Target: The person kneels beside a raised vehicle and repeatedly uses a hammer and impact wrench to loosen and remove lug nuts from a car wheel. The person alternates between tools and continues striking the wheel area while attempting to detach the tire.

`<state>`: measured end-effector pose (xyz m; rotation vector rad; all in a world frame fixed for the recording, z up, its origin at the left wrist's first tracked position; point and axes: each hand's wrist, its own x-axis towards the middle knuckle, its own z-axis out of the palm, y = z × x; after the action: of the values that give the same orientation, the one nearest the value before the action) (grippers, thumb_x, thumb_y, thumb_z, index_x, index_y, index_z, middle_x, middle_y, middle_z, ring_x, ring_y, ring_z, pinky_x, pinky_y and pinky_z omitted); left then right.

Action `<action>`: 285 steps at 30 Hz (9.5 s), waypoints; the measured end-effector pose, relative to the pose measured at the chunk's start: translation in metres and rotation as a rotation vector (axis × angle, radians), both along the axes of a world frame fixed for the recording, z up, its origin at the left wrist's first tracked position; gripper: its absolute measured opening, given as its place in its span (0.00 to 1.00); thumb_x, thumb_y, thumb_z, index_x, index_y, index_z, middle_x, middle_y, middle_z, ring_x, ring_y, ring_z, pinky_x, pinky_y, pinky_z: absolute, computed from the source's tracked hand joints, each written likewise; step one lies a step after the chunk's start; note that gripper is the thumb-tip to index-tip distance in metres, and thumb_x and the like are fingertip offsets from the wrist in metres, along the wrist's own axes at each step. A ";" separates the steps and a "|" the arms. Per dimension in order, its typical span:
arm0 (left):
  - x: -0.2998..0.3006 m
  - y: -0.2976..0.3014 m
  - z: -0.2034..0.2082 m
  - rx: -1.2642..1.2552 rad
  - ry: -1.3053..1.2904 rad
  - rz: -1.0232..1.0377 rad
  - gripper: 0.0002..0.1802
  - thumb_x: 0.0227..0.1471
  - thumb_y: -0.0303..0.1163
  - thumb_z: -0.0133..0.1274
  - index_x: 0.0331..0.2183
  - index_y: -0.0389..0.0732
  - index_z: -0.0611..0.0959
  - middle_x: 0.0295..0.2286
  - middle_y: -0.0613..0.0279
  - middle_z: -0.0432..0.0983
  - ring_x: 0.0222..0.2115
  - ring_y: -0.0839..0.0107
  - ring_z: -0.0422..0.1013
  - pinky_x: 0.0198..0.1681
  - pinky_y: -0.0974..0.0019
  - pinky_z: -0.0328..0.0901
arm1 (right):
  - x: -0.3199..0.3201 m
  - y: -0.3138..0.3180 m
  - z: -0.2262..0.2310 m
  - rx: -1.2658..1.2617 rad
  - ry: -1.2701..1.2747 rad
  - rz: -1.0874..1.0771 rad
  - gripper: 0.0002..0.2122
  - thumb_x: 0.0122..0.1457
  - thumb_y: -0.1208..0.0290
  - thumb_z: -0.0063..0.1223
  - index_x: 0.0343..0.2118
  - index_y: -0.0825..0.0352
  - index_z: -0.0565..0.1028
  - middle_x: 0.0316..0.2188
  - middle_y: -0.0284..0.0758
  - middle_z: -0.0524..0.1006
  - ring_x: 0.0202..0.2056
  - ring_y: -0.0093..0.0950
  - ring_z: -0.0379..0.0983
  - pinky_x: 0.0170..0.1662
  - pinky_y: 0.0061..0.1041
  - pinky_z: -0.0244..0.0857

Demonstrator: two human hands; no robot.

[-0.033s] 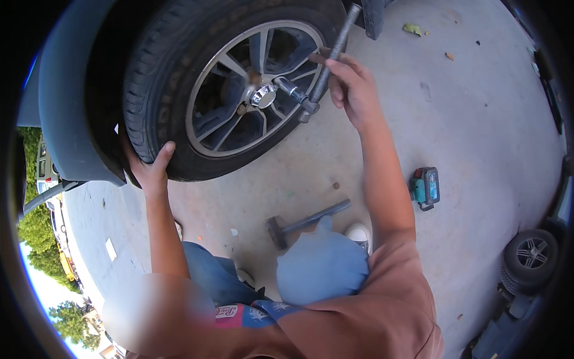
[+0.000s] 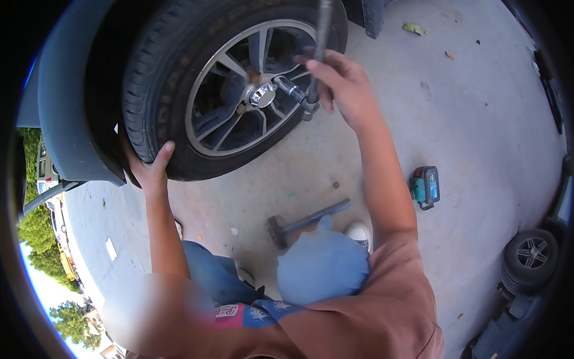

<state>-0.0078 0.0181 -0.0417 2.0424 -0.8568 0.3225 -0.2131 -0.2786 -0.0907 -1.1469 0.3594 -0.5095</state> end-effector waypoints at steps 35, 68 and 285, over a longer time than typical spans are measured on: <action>-0.001 -0.007 0.006 0.005 0.010 -0.024 0.65 0.27 0.53 0.71 0.61 0.34 0.58 0.55 0.48 0.64 0.55 0.54 0.63 0.59 0.58 0.57 | -0.004 -0.039 -0.123 0.120 0.384 -0.076 0.32 0.46 0.82 0.46 0.59 0.61 0.62 0.38 0.41 0.77 0.29 0.32 0.76 0.29 0.29 0.68; 0.013 0.012 -0.021 -0.066 -0.027 0.042 0.58 0.35 0.51 0.69 0.61 0.32 0.60 0.57 0.48 0.62 0.59 0.54 0.59 0.64 0.63 0.50 | -0.150 -0.122 -0.240 -1.148 0.868 0.229 0.15 0.51 0.76 0.59 0.43 0.57 0.77 0.39 0.27 0.78 0.35 0.28 0.71 0.41 0.26 0.66; -0.002 -0.004 0.006 0.052 0.090 0.005 0.62 0.27 0.53 0.72 0.59 0.34 0.60 0.52 0.47 0.65 0.53 0.54 0.64 0.58 0.59 0.59 | 0.059 0.076 -0.030 -0.423 0.235 -0.252 0.16 0.62 0.61 0.54 0.34 0.71 0.65 0.18 0.32 0.67 0.16 0.23 0.63 0.17 0.23 0.53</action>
<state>-0.0103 0.0146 -0.0353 2.0907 -0.8127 0.2116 -0.1537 -0.2030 -0.1209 -1.5884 0.6249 -0.6948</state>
